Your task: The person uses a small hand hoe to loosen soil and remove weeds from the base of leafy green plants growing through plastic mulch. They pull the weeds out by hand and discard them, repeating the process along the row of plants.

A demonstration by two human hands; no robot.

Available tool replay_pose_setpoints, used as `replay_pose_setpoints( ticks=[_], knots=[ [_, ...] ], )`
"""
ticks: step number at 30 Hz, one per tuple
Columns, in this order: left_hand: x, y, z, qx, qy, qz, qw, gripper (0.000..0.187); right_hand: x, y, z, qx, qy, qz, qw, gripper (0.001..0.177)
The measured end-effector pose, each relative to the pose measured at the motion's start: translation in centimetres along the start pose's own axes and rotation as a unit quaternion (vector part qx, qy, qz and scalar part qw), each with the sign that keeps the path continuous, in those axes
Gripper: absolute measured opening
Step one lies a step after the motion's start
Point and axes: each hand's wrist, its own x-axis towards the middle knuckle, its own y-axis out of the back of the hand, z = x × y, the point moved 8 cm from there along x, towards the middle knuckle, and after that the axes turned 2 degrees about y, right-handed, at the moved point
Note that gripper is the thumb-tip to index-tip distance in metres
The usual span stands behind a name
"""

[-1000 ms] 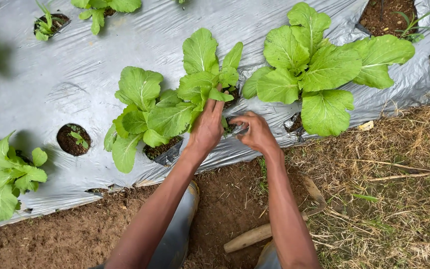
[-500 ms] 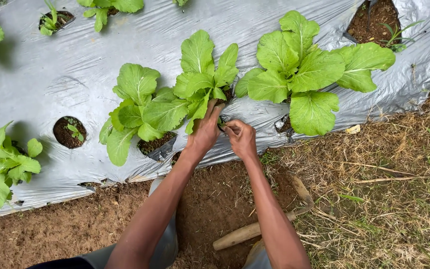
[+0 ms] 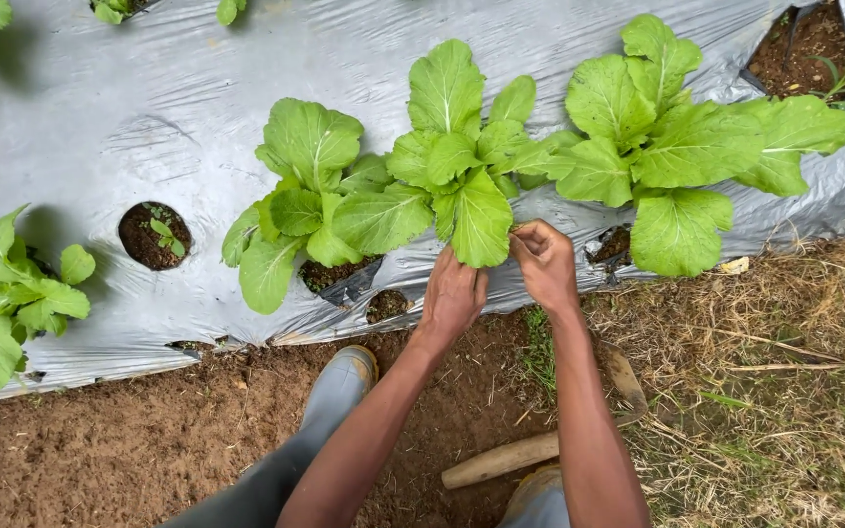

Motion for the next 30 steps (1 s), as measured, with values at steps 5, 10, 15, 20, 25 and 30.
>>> replay_pose_setpoints(
  ticks=[5, 10, 15, 20, 25, 30],
  knots=[
    [0.9, 4.5, 2.7, 0.009, 0.015, -0.016, 1.0, 0.042, -0.5, -0.6, -1.6, -0.007, 0.028, 0.029, 0.999, 0.009],
    [2.8, 5.1, 3.7, 0.014, 0.061, -0.049, 0.997, 0.041, 0.2, 0.3, 1.6, -0.026, 0.055, 0.035, 0.998, 0.019],
    [3.5, 4.1, 3.9, 0.0, 0.075, -0.045, 0.996, 0.027, -0.7, -0.6, -1.0, -0.074, 0.086, 0.05, 0.992, 0.019],
    [2.9, 3.4, 2.9, -0.006, 0.092, -0.053, 0.994, 0.022, -1.2, 0.7, -2.9, 0.057, 0.034, 0.122, 0.99, 0.008],
    [1.5, 3.0, 2.1, 0.003, 0.122, -0.051, 0.991, 0.027, -1.3, 1.7, -4.3, 0.02, -0.064, -0.001, 0.998, 0.013],
    [3.6, 8.7, 5.8, 0.005, 0.079, -0.031, 0.996, 0.044, -5.1, -2.1, -6.8, -0.217, -0.242, -0.31, 0.893, 0.037]
  ],
)
